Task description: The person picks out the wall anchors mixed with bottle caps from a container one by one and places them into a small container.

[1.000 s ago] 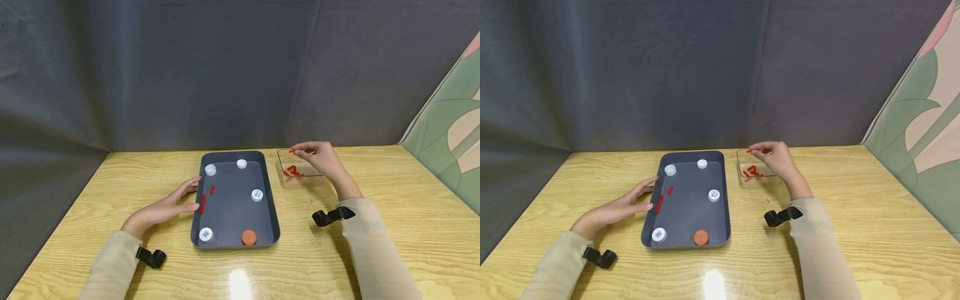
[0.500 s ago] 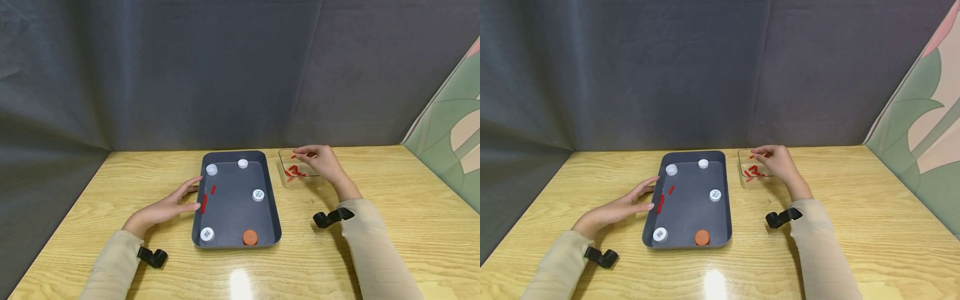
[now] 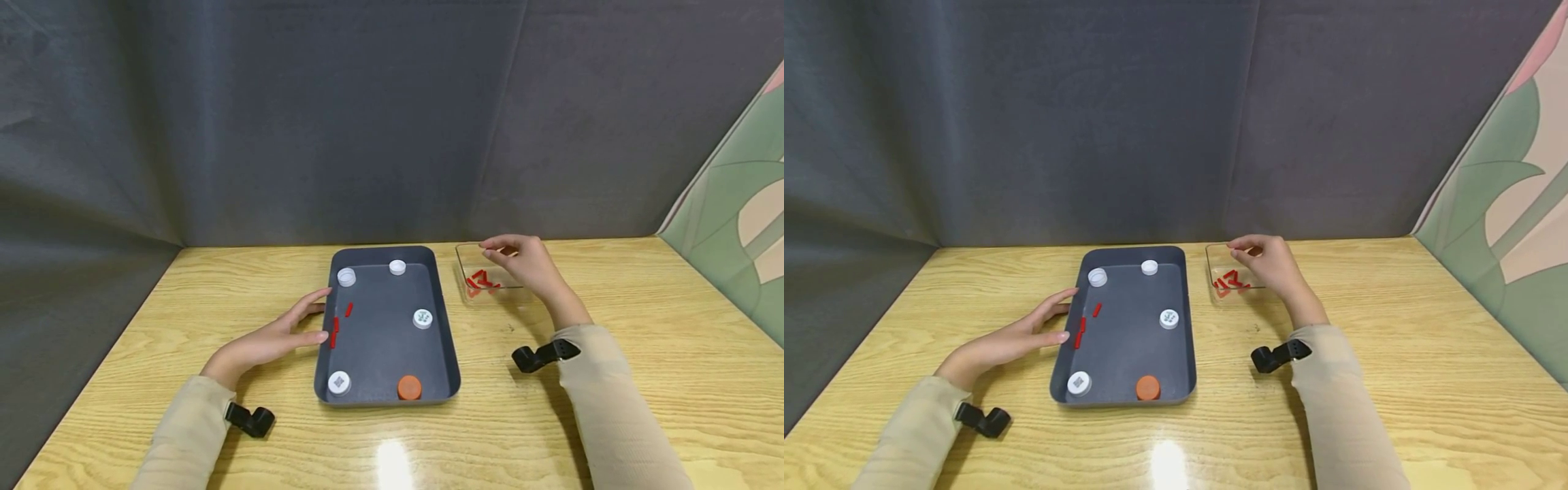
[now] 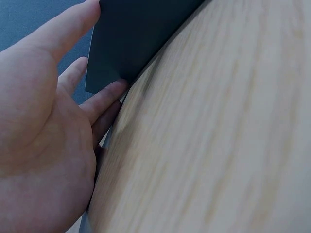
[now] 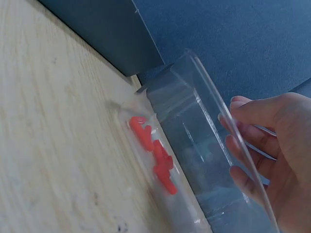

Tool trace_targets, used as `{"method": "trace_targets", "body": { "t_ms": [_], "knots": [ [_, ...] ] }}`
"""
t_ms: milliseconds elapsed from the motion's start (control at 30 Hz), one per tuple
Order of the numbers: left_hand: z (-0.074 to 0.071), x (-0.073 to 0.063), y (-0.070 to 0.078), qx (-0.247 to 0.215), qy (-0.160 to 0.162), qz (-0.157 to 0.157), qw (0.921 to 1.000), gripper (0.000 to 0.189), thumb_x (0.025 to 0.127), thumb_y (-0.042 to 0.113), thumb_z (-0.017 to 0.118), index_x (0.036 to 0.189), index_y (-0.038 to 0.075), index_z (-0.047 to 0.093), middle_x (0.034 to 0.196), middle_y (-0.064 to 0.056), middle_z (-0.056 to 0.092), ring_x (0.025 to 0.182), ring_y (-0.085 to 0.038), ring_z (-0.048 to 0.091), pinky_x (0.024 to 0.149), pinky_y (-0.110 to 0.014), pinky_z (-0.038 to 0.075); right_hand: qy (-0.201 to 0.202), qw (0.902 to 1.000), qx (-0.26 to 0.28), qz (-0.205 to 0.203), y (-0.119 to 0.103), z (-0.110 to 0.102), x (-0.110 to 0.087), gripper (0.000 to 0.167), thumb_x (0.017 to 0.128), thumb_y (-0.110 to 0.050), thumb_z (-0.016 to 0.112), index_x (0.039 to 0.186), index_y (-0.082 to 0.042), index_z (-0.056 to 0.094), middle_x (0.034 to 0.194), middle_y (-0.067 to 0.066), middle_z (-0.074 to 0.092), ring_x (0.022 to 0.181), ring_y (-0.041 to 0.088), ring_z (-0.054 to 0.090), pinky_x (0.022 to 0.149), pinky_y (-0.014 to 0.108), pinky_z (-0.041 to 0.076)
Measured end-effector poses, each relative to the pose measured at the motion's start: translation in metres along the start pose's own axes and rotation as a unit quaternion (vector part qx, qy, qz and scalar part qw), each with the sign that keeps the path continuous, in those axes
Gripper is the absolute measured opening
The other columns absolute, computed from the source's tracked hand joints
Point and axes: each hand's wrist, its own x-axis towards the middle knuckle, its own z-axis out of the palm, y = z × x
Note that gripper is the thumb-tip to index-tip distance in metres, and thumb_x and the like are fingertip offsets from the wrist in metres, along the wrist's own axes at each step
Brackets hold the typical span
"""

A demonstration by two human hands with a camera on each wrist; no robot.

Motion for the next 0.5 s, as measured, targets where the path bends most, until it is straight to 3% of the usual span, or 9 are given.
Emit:
{"method": "trace_targets", "body": {
  "t_ms": [500],
  "knots": [
    [0.001,0.0,0.003,0.007,0.006,-0.013,0.9999,0.078,0.099,0.031,0.062,0.159,0.033,0.013,0.158,-0.017,0.02,0.146,-0.036,0.016,0.112,-0.063,0.018,-0.009,0.9993,0.01,-0.033,-0.022,0.002,0.0,0.02,0.096,-0.019,0.067,0.11,-0.006,0.074,0.106,0.013,0.071,0.085,0.023,0.059,0.063,0.026,0.046]
  ]
}}
